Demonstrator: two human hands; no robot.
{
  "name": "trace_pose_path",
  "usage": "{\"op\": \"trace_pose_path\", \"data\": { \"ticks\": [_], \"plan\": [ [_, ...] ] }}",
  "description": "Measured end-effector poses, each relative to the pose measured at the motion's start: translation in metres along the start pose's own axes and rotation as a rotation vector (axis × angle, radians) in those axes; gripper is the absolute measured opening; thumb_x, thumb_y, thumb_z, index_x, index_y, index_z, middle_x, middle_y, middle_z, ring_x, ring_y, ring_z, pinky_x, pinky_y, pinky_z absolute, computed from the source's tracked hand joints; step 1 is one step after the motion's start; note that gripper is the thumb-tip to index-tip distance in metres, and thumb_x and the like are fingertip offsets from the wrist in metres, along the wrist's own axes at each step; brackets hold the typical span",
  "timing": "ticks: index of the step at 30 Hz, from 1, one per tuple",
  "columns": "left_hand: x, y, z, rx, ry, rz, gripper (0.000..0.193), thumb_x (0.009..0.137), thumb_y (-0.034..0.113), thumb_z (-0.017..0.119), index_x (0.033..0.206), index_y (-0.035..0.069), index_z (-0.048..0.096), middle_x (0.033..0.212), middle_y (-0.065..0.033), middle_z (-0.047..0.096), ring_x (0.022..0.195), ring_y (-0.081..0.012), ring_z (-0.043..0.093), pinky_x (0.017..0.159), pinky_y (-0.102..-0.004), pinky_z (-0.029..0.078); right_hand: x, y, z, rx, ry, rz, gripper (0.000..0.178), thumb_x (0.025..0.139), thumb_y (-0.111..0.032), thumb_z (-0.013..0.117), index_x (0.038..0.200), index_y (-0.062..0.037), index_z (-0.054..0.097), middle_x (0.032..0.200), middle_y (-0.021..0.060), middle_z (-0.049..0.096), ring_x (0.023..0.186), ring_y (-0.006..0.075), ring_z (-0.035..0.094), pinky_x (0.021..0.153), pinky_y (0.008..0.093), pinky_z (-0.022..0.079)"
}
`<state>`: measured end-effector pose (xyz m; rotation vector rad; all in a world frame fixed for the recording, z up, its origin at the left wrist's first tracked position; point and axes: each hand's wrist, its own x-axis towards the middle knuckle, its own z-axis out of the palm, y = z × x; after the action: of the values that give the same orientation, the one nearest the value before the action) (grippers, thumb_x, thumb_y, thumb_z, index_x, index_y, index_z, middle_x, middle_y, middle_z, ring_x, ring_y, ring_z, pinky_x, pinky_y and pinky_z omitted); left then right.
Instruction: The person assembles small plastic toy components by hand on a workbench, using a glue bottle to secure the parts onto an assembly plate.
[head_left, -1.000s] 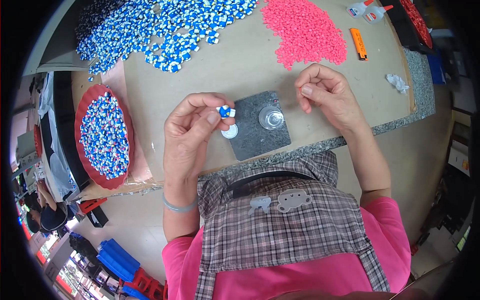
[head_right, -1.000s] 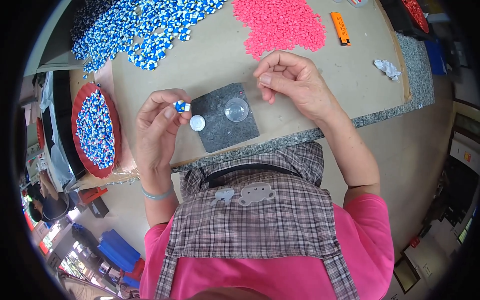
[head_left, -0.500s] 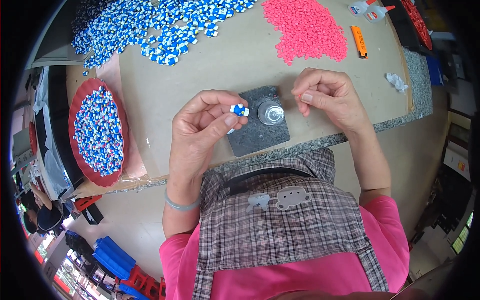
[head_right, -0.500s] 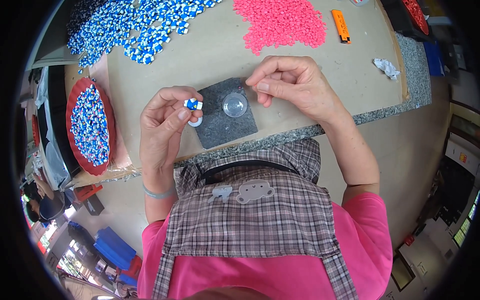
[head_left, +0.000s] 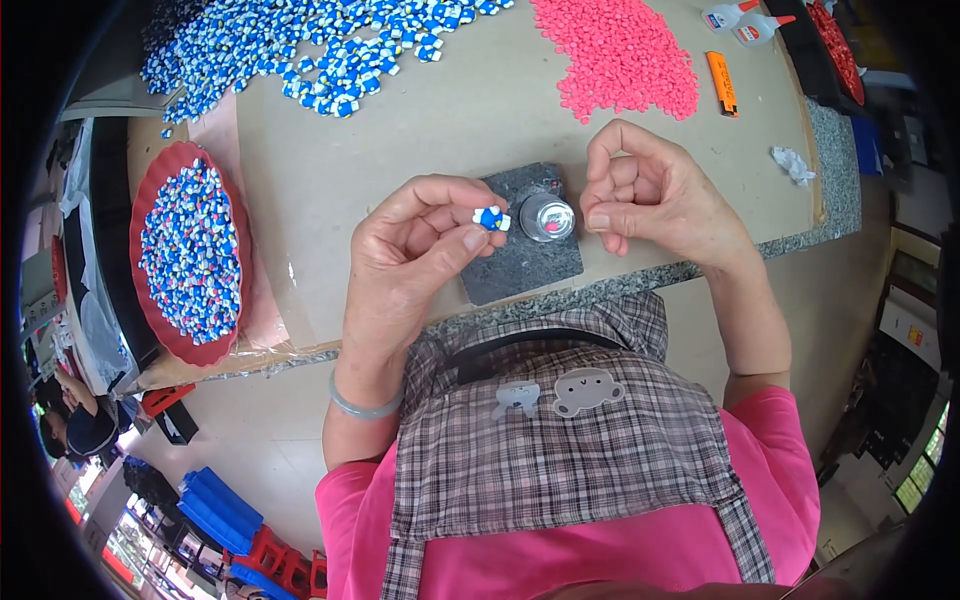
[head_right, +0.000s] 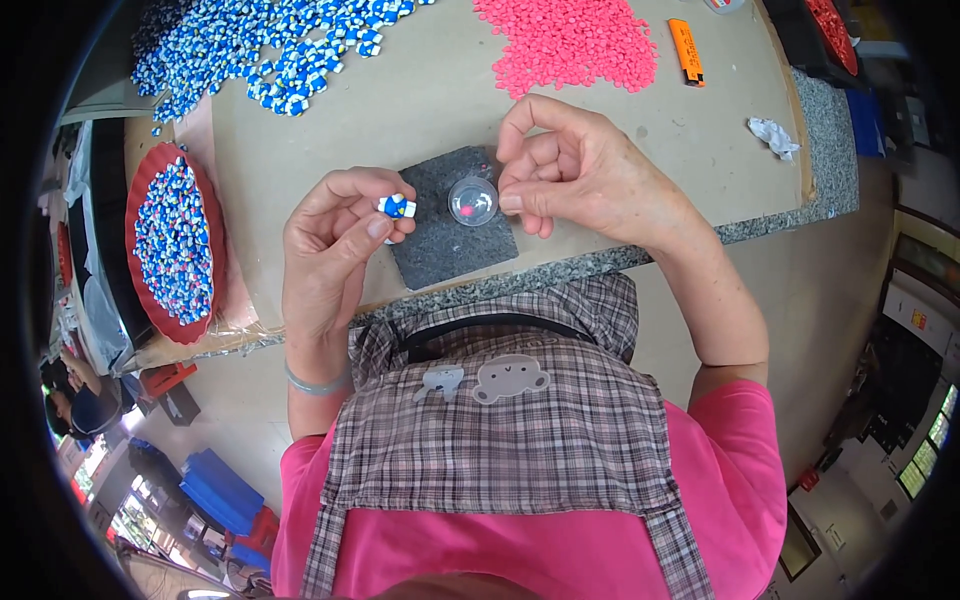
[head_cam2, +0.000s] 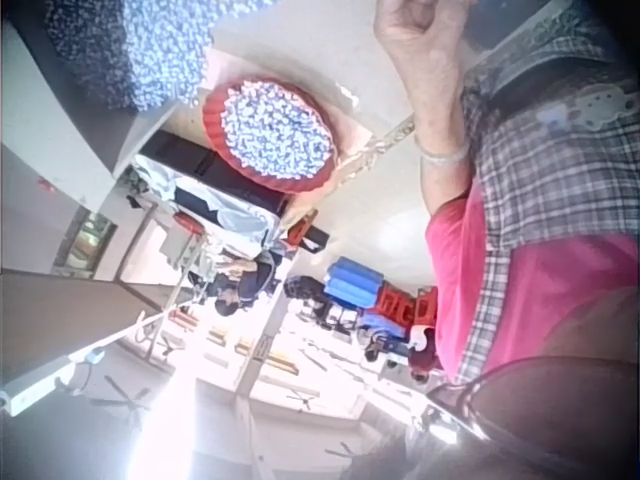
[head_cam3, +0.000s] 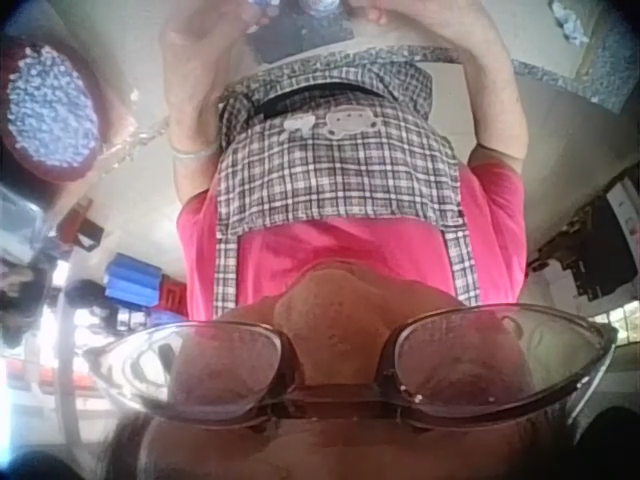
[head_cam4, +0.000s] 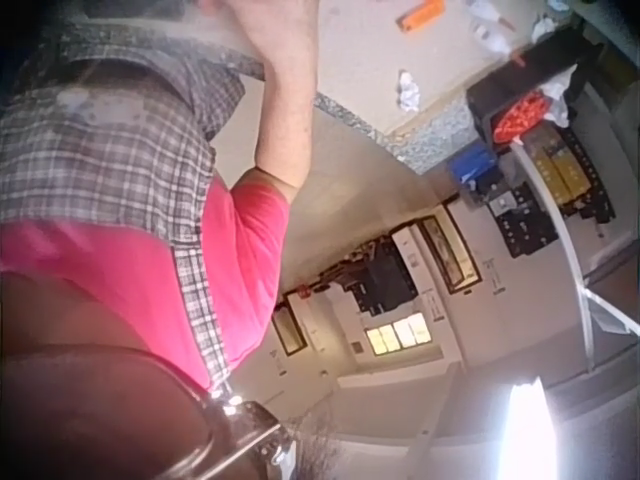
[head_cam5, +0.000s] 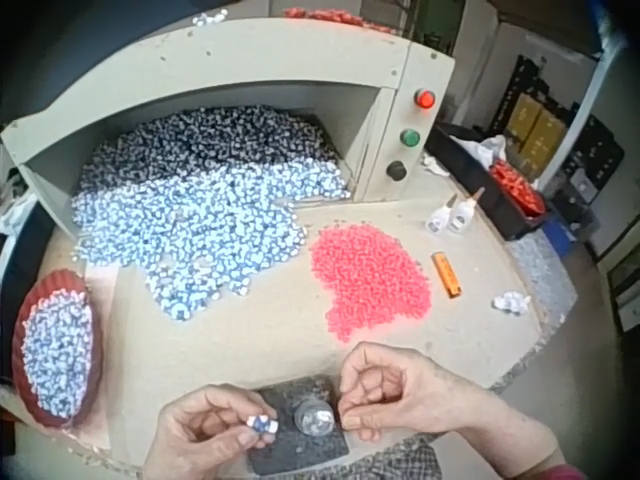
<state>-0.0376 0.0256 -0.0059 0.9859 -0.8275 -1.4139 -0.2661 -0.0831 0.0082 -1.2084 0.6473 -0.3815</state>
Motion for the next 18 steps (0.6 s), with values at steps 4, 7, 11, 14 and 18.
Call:
{"op": "trace_pose_path", "data": {
  "ticks": [4,7,11,14,18],
  "plan": [
    [-0.001,-0.001,-0.001,0.015,-0.024,0.008,0.021,0.086,-0.007,0.062,0.107,-0.005,0.06,0.103,-0.0131,0.066,0.09,-0.015,0.065,0.079,-0.0266,0.054,0.0,0.001,0.003,-0.099,0.039,-0.023,0.022,0.084,0.003,0.066,0.096,-0.0036,0.049,0.078,0.0061,0.064,0.061,0.0079,0.059,0.057,0.0219,0.05],
    [-0.003,0.001,-0.005,0.032,0.066,0.094,0.021,0.086,-0.007,0.062,0.107,-0.006,0.06,0.102,-0.0131,0.066,0.089,-0.0157,0.066,0.079,-0.027,0.054,-0.007,-0.005,-0.003,-0.104,0.138,-0.087,0.02,0.085,0.003,0.066,0.095,-0.004,0.05,0.078,0.004,0.062,0.062,0.0074,0.059,0.057,0.0216,0.049],
    [-0.002,0.008,-0.023,0.097,0.168,0.224,0.023,0.086,-0.008,0.061,0.108,-0.006,0.06,0.1,-0.0131,0.067,0.087,-0.0169,0.066,0.078,-0.0269,0.054,-0.015,-0.001,-0.009,-0.182,0.261,-0.153,0.017,0.084,0.003,0.066,0.093,-0.0037,0.053,0.079,0.0026,0.06,0.063,0.0066,0.058,0.057,0.0211,0.049],
    [-0.001,0.011,-0.023,0.12,0.184,0.223,0.022,0.086,-0.008,0.061,0.108,-0.006,0.06,0.099,-0.0127,0.067,0.087,-0.0166,0.066,0.077,-0.0268,0.054,-0.015,0.003,-0.013,-0.204,0.27,-0.202,0.012,0.086,0.002,0.065,0.093,-0.0019,0.056,0.079,0.0028,0.06,0.066,0.0061,0.057,0.058,0.0207,0.048],
    [-0.004,0.007,-0.024,0.16,0.162,0.187,0.022,0.088,-0.006,0.06,0.11,-0.006,0.06,0.098,-0.0123,0.067,0.084,-0.0155,0.066,0.076,-0.0262,0.054,-0.01,0.003,-0.005,-0.325,0.29,-0.297,0.006,0.087,-0.002,0.064,0.092,-0.0002,0.061,0.08,0.0021,0.061,0.069,0.0068,0.057,0.061,0.0217,0.048]
  ]
}}
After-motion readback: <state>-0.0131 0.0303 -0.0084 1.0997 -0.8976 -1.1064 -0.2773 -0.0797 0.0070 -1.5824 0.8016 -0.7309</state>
